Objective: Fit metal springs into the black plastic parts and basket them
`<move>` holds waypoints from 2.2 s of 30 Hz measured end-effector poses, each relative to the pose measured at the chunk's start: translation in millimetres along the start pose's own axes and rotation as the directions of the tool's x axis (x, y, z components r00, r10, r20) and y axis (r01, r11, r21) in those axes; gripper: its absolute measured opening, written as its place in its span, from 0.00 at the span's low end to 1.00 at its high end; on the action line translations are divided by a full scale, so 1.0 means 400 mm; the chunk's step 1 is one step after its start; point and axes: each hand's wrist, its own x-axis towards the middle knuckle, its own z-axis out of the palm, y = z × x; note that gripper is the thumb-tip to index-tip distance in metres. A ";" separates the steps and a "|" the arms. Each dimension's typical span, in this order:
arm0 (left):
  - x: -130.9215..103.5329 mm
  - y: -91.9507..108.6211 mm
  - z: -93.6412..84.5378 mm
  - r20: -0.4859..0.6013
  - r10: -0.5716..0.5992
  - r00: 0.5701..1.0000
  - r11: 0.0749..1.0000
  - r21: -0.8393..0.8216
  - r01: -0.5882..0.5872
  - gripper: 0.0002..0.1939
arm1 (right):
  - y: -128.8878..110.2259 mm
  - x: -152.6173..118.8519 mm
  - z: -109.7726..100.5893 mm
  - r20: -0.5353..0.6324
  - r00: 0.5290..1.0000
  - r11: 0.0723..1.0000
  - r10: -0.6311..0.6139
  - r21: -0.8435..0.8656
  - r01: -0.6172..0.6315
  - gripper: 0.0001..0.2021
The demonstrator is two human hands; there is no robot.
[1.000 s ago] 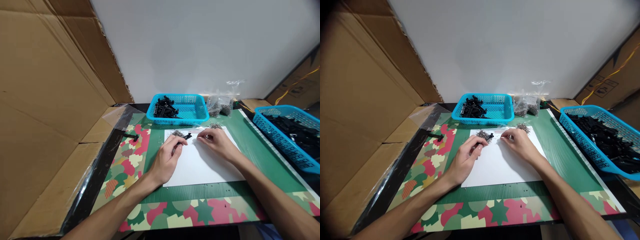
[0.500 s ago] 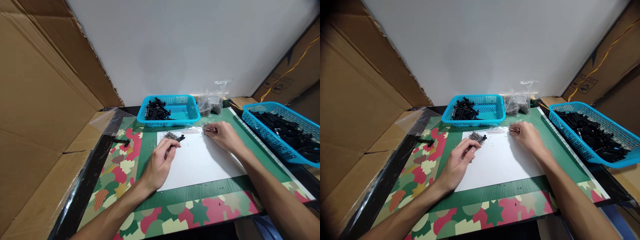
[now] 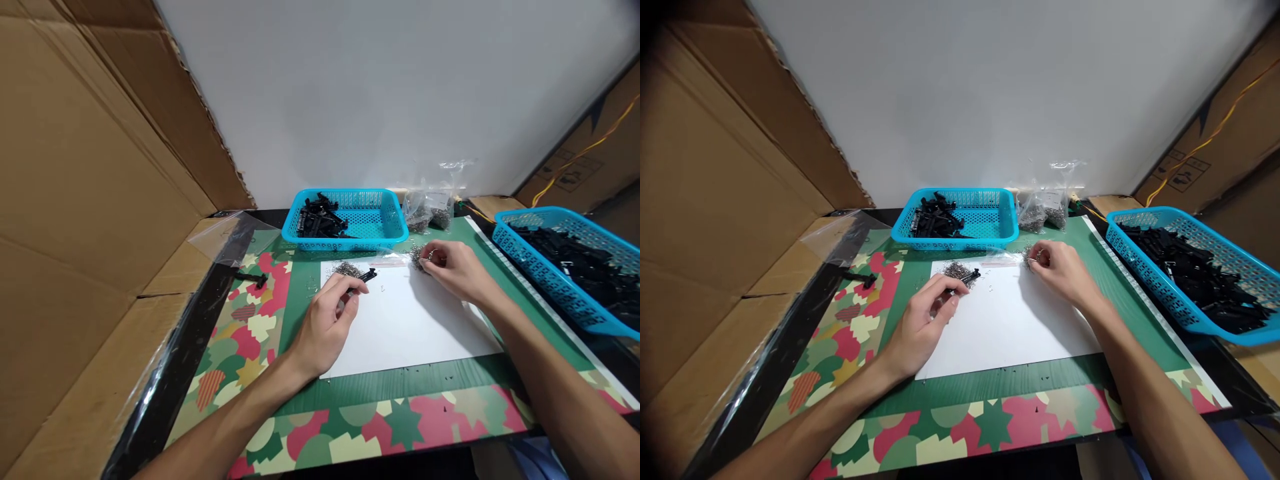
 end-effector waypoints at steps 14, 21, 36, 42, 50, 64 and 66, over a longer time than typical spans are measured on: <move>0.001 0.006 0.002 0.004 -0.002 1.000 1.000 0.005 0.002 0.08 | 0.014 -0.003 0.012 -0.015 1.000 0.993 0.019 -0.113 -0.021 0.08; 0.001 0.000 0.000 -0.027 -0.009 1.000 1.000 -0.009 0.009 0.09 | 0.013 -0.005 -0.001 -0.074 0.997 0.999 -0.012 -0.031 0.010 0.11; 0.004 -0.001 -0.002 -0.039 -0.006 0.999 1.000 -0.018 0.006 0.09 | 0.052 0.007 -0.024 -0.056 0.996 0.982 0.075 0.179 -0.064 0.18; 0.006 -0.002 -0.002 -0.043 -0.004 0.999 1.000 0.004 0.004 0.09 | 0.064 0.002 -0.038 -0.056 0.994 0.972 0.089 0.225 -0.074 0.16; 0.009 -0.003 0.006 -0.039 0.011 0.999 1.000 0.002 -0.011 0.09 | 0.024 -0.001 0.016 -0.124 0.974 0.835 0.191 0.542 -0.095 0.15; 0.007 0.002 0.004 -0.037 0.012 0.999 1.000 -0.011 -0.012 0.09 | -0.004 0.000 0.025 -0.281 0.895 0.664 0.345 0.748 -0.021 0.14; 0.007 0.001 0.003 -0.038 0.013 0.999 1.000 -0.008 -0.013 0.09 | -0.012 0.002 0.025 -0.341 0.863 0.576 0.372 0.814 0.074 0.14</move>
